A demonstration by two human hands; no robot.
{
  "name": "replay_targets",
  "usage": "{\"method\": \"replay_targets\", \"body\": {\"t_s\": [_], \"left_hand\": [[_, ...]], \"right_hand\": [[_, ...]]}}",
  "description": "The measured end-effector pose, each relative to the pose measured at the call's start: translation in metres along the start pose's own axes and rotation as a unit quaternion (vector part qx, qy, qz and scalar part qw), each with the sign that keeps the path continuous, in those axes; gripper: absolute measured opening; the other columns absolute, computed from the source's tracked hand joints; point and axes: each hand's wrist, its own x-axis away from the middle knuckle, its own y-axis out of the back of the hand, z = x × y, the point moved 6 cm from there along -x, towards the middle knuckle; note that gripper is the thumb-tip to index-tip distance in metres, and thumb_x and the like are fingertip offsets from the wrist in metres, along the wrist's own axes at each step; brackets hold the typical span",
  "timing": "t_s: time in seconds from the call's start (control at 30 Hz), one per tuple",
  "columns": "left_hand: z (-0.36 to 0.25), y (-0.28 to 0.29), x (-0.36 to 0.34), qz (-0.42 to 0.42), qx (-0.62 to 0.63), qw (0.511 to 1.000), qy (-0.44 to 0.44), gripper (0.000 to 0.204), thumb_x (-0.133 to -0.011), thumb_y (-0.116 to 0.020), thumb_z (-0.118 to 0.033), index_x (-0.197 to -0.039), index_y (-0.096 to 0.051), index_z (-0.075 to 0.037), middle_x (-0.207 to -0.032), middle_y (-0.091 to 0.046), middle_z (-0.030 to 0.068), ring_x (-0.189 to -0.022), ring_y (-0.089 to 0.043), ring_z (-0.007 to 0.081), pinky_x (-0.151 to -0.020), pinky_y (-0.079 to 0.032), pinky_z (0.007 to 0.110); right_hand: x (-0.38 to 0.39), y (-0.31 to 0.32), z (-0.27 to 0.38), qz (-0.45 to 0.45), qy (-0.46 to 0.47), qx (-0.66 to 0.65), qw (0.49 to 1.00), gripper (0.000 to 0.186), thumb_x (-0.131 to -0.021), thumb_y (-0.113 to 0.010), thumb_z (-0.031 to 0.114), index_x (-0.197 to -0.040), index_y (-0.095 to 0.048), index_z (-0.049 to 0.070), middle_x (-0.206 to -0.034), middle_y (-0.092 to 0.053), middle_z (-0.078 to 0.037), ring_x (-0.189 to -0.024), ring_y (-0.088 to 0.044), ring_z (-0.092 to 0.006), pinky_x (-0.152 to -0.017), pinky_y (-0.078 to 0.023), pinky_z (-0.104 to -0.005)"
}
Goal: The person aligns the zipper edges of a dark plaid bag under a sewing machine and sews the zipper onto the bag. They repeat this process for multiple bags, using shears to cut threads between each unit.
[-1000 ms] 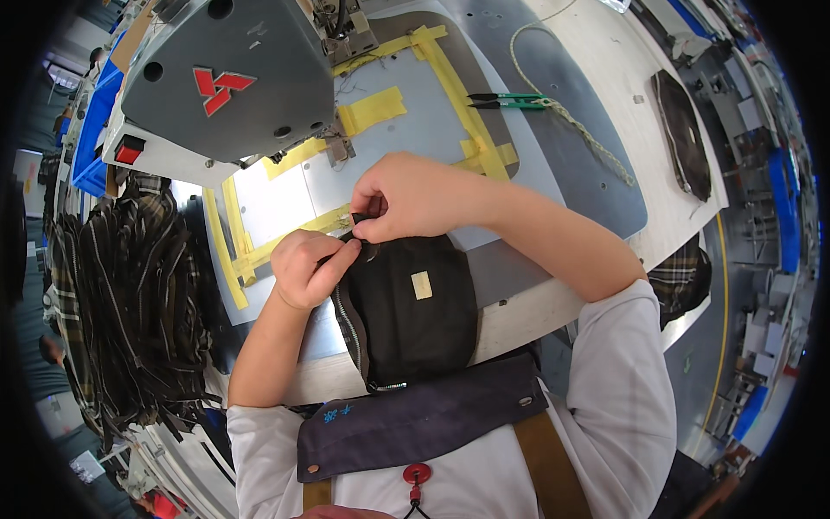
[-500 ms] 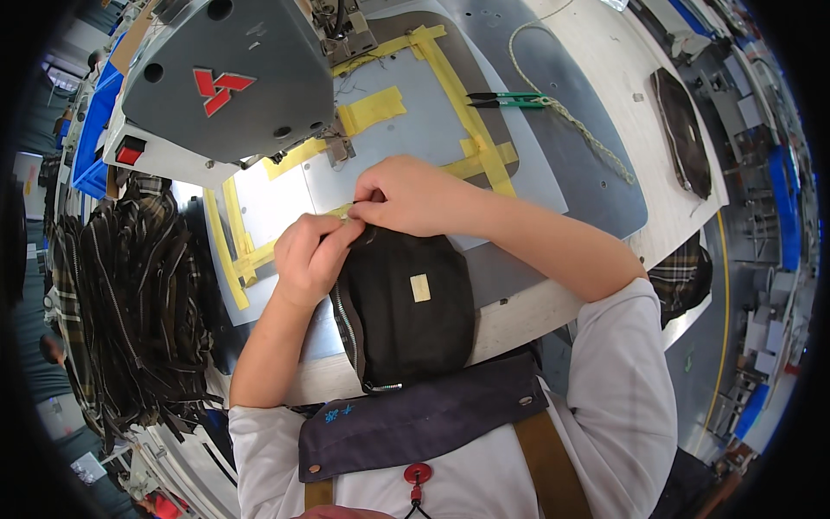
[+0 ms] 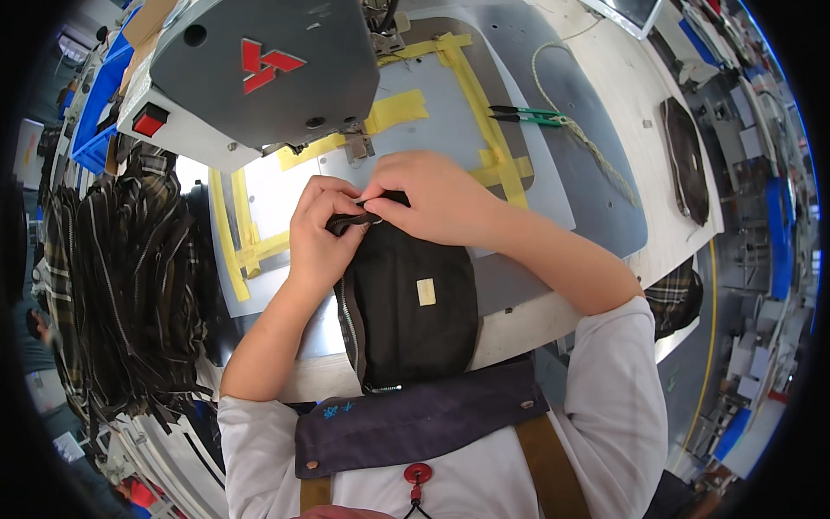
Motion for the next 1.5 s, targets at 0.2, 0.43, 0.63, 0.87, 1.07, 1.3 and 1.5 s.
{"method": "replay_targets", "body": {"t_s": [0.2,0.43,0.63,0.87,1.07,1.3,1.5], "left_hand": [[0.018,-0.001,0.003,0.005,0.078,0.985,0.156,0.017,-0.072,-0.07,0.008,-0.08,-0.058,-0.001,-0.087,-0.066,0.0106,-0.077,-0.067,0.0231,-0.07,-0.053,0.032],[0.028,-0.001,0.001,0.053,0.115,0.972,0.197,0.011,-0.08,-0.071,0.0,-0.087,-0.063,0.001,-0.078,-0.066,0.008,-0.071,-0.063,0.0131,-0.066,-0.049,0.027],[0.028,-0.003,-0.002,0.089,0.07,0.967,0.229,0.015,-0.081,-0.074,-0.009,-0.088,-0.064,0.001,-0.074,-0.065,0.0062,-0.065,-0.057,0.0112,-0.062,-0.047,0.026],[0.031,-0.005,-0.001,0.086,0.049,0.967,0.234,0.023,-0.082,-0.077,-0.018,-0.088,-0.065,0.001,-0.073,-0.065,0.0031,-0.067,-0.055,0.0074,-0.063,-0.047,0.024],[0.03,-0.007,0.0,0.085,0.043,0.977,0.191,0.024,-0.083,-0.076,-0.019,-0.087,-0.063,0.001,-0.071,-0.063,0.0046,-0.066,-0.054,0.0088,-0.062,-0.046,0.026],[0.022,-0.008,-0.001,0.099,0.022,0.982,0.161,0.018,-0.086,-0.068,-0.013,-0.092,-0.057,0.001,-0.083,-0.062,0.0157,-0.075,-0.061,0.0306,-0.069,-0.048,0.036],[0.015,-0.009,-0.002,0.106,0.017,0.984,0.139,0.018,-0.087,-0.065,-0.013,-0.091,-0.053,0.0,-0.085,-0.058,0.0159,-0.079,-0.059,0.0326,-0.071,-0.047,0.038]], "right_hand": [[0.001,-0.007,0.009,-0.043,0.114,0.064,0.991,0.012,-0.081,-0.07,0.015,-0.082,-0.064,0.005,-0.084,-0.061,-0.007,-0.079,-0.057,-0.0278,-0.072,-0.046,-0.0378],[-0.004,-0.006,-0.006,-0.024,0.017,-0.016,0.999,0.019,-0.08,-0.073,0.019,-0.087,-0.063,0.005,-0.086,-0.061,-0.008,-0.081,-0.059,-0.0258,-0.072,-0.048,-0.0356],[0.0,-0.012,-0.035,-0.009,-0.132,-0.065,0.989,0.022,-0.081,-0.072,0.019,-0.092,-0.065,0.001,-0.082,-0.063,-0.01,-0.075,-0.061,-0.0212,-0.067,-0.047,-0.0322],[0.002,-0.012,-0.043,-0.001,-0.187,-0.14,0.972,0.021,-0.081,-0.074,0.017,-0.092,-0.067,0.0,-0.081,-0.065,-0.007,-0.073,-0.056,-0.012,-0.065,-0.046,-0.0283],[-0.002,-0.01,-0.036,-0.028,-0.101,-0.107,0.989,0.023,-0.08,-0.074,0.018,-0.091,-0.067,0.0,-0.082,-0.066,-0.009,-0.072,-0.06,-0.0165,-0.065,-0.047,-0.0298],[0.0,-0.015,-0.04,-0.035,-0.181,-0.113,0.976,0.024,-0.082,-0.073,0.02,-0.091,-0.066,-0.001,-0.082,-0.066,-0.01,-0.073,-0.06,-0.0182,-0.067,-0.048,-0.0314],[0.002,-0.021,-0.052,-0.022,-0.229,-0.161,0.96,0.024,-0.083,-0.072,0.02,-0.092,-0.066,-0.001,-0.082,-0.067,-0.011,-0.074,-0.06,-0.0162,-0.068,-0.047,-0.0307]]}}
